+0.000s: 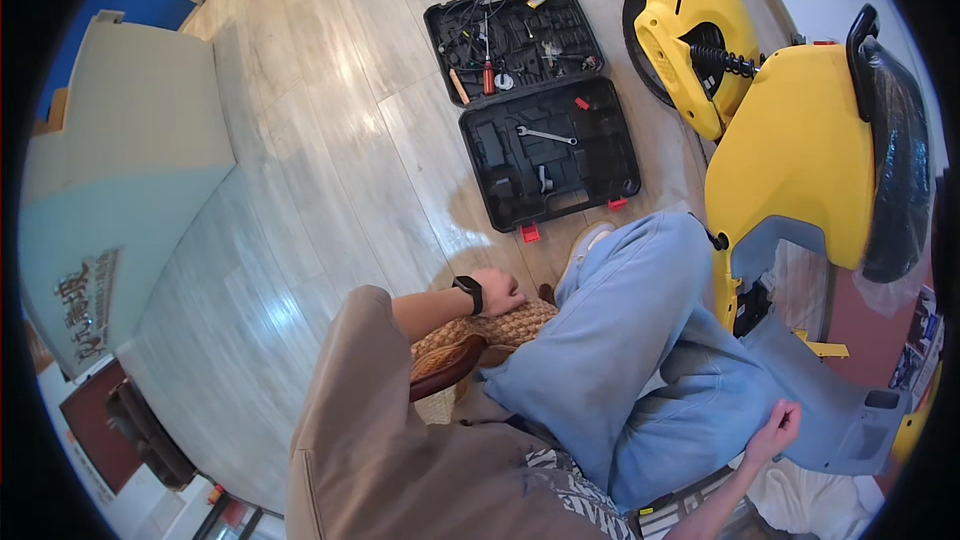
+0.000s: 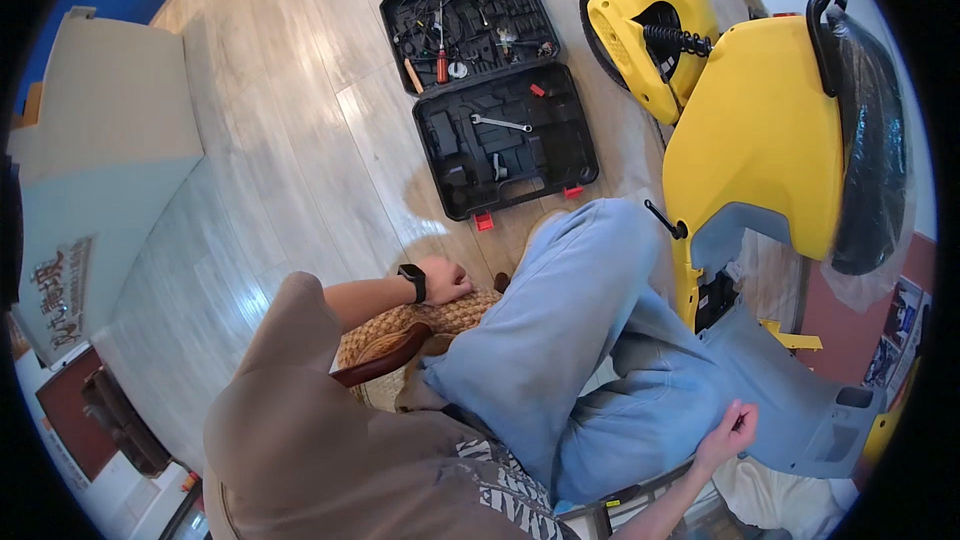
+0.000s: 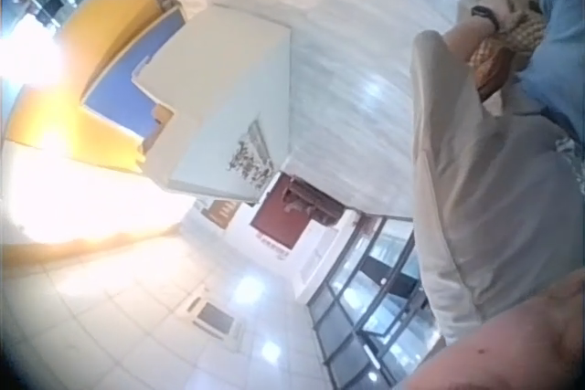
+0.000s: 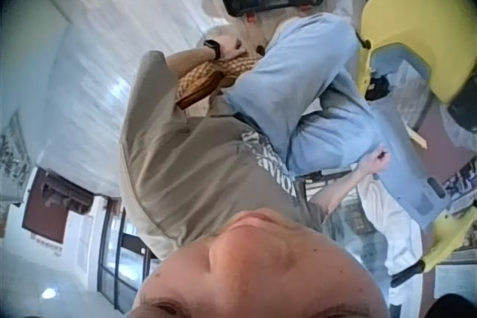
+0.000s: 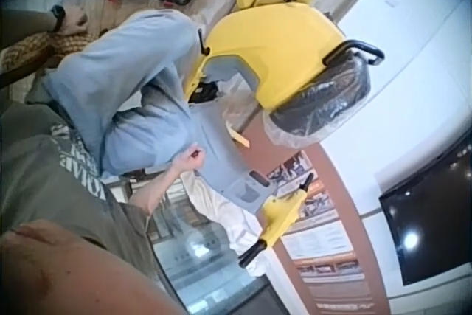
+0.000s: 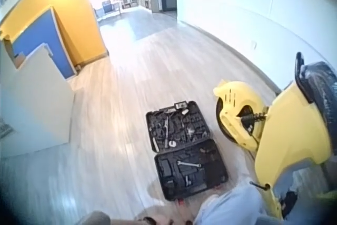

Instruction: Assembling the body panels and components of a yellow electric scooter.

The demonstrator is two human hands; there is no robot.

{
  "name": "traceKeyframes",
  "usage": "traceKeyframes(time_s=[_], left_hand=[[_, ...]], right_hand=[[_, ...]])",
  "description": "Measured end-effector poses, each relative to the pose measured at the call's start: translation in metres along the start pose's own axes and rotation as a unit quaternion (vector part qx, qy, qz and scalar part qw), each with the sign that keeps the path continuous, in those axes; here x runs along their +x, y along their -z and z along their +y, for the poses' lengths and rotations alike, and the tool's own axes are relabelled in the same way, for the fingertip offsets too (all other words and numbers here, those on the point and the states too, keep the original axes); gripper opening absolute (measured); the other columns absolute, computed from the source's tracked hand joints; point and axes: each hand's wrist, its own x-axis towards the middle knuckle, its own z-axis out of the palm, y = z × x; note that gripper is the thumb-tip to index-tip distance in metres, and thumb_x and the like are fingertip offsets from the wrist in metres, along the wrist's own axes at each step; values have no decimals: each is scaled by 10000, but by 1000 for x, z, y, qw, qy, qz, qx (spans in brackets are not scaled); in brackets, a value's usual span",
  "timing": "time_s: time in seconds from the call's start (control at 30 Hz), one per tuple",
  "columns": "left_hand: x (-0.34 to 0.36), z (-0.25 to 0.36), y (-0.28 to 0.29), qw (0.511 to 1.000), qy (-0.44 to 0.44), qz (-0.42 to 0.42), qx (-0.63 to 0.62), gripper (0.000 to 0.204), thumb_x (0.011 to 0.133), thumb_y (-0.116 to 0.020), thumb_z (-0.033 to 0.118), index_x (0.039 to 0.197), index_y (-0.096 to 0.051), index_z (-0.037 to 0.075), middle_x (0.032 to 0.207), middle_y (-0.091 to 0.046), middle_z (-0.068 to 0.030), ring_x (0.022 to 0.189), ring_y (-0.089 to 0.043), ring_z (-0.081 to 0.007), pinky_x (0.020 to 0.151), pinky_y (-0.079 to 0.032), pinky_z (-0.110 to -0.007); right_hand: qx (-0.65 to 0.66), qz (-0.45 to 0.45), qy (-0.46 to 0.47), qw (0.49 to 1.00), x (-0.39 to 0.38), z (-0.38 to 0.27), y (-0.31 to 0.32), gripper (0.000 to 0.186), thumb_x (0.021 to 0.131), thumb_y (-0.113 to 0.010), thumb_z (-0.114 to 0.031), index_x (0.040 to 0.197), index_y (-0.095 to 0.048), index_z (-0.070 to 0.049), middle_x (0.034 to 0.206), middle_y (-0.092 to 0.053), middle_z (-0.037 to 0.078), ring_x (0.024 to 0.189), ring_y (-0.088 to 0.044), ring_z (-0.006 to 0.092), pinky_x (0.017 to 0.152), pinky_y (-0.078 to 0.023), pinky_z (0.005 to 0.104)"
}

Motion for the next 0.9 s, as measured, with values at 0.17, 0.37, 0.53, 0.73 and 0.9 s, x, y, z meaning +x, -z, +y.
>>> traceKeyframes(time_s=[0.17, 0.37, 0.53, 0.73, 0.9], left_hand=[[-5, 9, 7, 1000, -2, 0, -22, 459, 862, -469, 458, 819, -681, 53, 773, -653, -218, 751, -633, -389, 692, -500, -479], [7, -3, 5, 999, -29, -6, -42, 478, 916, -426, 451, 780, -652, 52, 745, -640, -212, 741, -616, -405, 677, -490, -494], [66, -39, 20, 997, 21, 76, -18, 355, 916, -502, 358, 771, -614, 54, 774, -635, -206, 751, -609, -408, 664, -476, -498], [189, -44, 113, 934, 15, 353, 43, 112, 803, -624, 184, 820, -592, 78, 855, -614, -120, 864, -564, -337, 744, -477, -424], [288, -36, 186, 844, 160, 509, 56, 350, 753, -638, 217, 1090, -588, 136, 1135, -583, -61, 1098, -523, -288, 855, -464, -458]], right_hand=[[-44, -44, 28, 998, 24, -35, -25, 324, 914, -572, -99, 680, -356, -41, 640, -298, 4, 601, -270, 112, 521, -211, 290], [-123, -190, 51, 973, 85, -64, -69, 314, 861, -597, -58, 660, -357, -31, 634, -303, 51, 572, -293, 169, 521, -225, 326], [-166, -276, 24, 946, 120, -89, -98, 285, 810, -626, -54, 665, -383, -23, 640, -362, 84, 567, -351, 218, 530, -261, 363], [-153, -384, -13, 910, 135, -91, -103, 279, 698, -682, -30, 671, -405, -27, 613, -390, 87, 588, -402, 253, 529, -282, 368], [-107, -408, 29, 906, 141, -78, -99, 277, 668, -637, 57, 659, -375, -33, 656, -362, 87, 575, -355, 236, 539, -268, 363]])
